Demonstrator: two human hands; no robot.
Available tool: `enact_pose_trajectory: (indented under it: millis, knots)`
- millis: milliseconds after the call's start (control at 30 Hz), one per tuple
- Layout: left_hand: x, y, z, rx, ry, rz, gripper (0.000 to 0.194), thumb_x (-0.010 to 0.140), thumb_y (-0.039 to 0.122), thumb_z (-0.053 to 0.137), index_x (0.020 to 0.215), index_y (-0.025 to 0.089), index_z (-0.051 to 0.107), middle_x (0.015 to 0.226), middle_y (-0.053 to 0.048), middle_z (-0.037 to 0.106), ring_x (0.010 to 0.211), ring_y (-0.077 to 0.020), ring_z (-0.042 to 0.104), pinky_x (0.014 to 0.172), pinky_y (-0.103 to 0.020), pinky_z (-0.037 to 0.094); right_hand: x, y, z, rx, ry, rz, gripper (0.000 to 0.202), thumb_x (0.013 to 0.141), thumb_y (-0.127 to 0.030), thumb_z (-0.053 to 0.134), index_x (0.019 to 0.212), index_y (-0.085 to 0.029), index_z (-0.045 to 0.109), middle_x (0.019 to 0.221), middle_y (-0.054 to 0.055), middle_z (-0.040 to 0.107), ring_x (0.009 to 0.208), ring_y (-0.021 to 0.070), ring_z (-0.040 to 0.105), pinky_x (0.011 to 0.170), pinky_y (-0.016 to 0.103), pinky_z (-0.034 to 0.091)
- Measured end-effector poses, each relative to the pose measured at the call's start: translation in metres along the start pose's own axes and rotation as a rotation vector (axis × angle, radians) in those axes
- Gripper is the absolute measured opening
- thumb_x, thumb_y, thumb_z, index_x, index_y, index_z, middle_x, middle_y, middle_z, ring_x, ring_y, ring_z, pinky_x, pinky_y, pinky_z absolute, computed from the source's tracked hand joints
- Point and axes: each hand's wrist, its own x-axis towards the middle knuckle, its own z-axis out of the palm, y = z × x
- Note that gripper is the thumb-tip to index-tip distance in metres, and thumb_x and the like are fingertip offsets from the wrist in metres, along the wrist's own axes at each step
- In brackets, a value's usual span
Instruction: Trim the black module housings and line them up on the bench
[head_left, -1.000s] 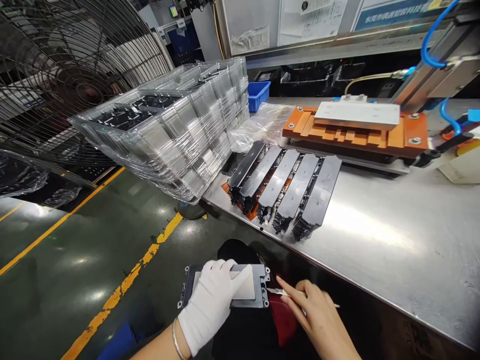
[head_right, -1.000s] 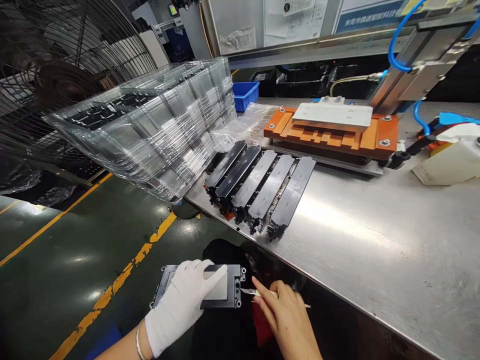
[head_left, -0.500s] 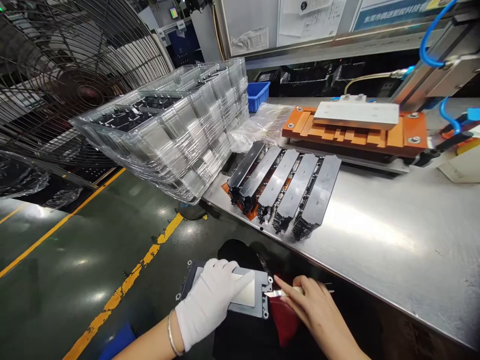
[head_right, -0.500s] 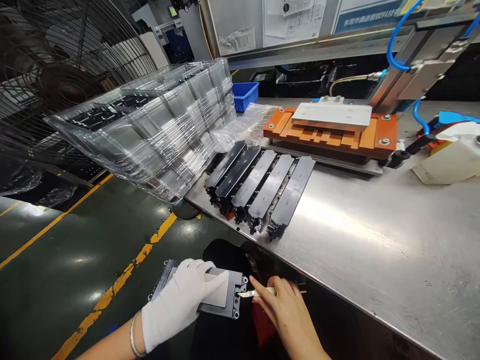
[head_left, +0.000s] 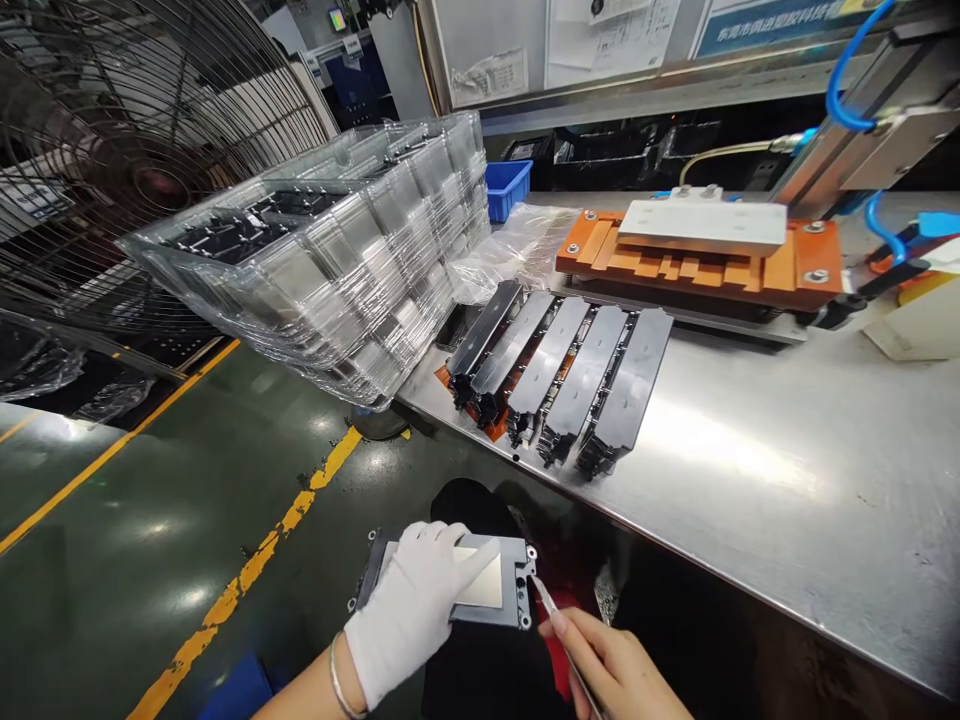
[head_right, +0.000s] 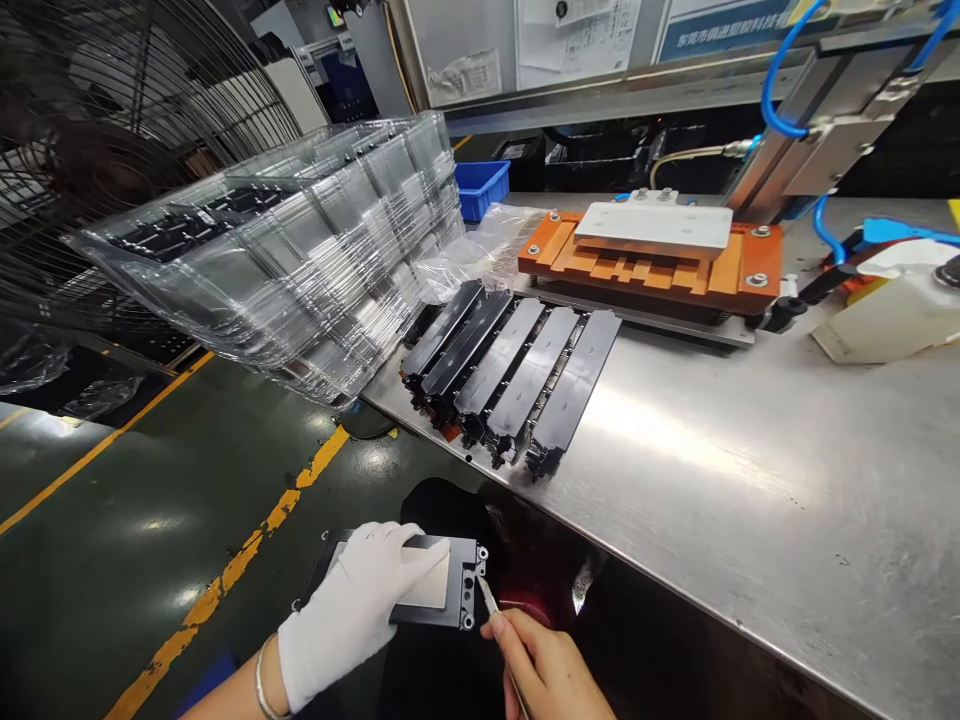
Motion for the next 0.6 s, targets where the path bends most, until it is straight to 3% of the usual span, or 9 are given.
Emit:
enact_pose_trajectory:
  millis: [133,433,600]
  knots:
    - [0.002,0.003,-0.001,-0.012,0.015,-0.018,0.073,0.069,0.002,0.051,0.136,0.030,0.048,0.131,-0.014,0.055,0.112,-0.0353,0.054,0.094,-0.054,0.043,0.006,-0.001,0.010,0.028,-0.032,0.043,0.066,0.086,-0.077,0.032,0.098,-0.020,0.063,0.051,-0.004,0.056,0.044,0.0118,0.053,0.044,0.021,0.039]
    - [0.001,0.003,0.001,-0.023,0.048,-0.021,0.080,0.067,-0.001,0.052,0.139,0.032,0.046,0.131,-0.014,0.054,0.115,-0.0349,0.054,0.095,-0.054,0.043,0.007,-0.006,0.007,0.072,-0.036,0.047,0.066,0.085,-0.077,0.035,0.096,-0.018,0.063,0.050,-0.004,0.055,0.042,0.0108,0.050,0.043,0.021,0.038]
    - [0.000,-0.003,0.014,-0.176,0.187,-0.084,0.084,0.064,0.000,0.053,0.141,0.033,0.044,0.131,-0.011,0.055,0.116,-0.0342,0.052,0.097,-0.056,0.041,0.000,-0.001,0.005,0.220,0.069,0.021,0.066,0.084,-0.077,0.040,0.101,-0.018,0.062,0.048,-0.007,0.050,0.041,0.0099,0.046,0.048,0.024,0.036]
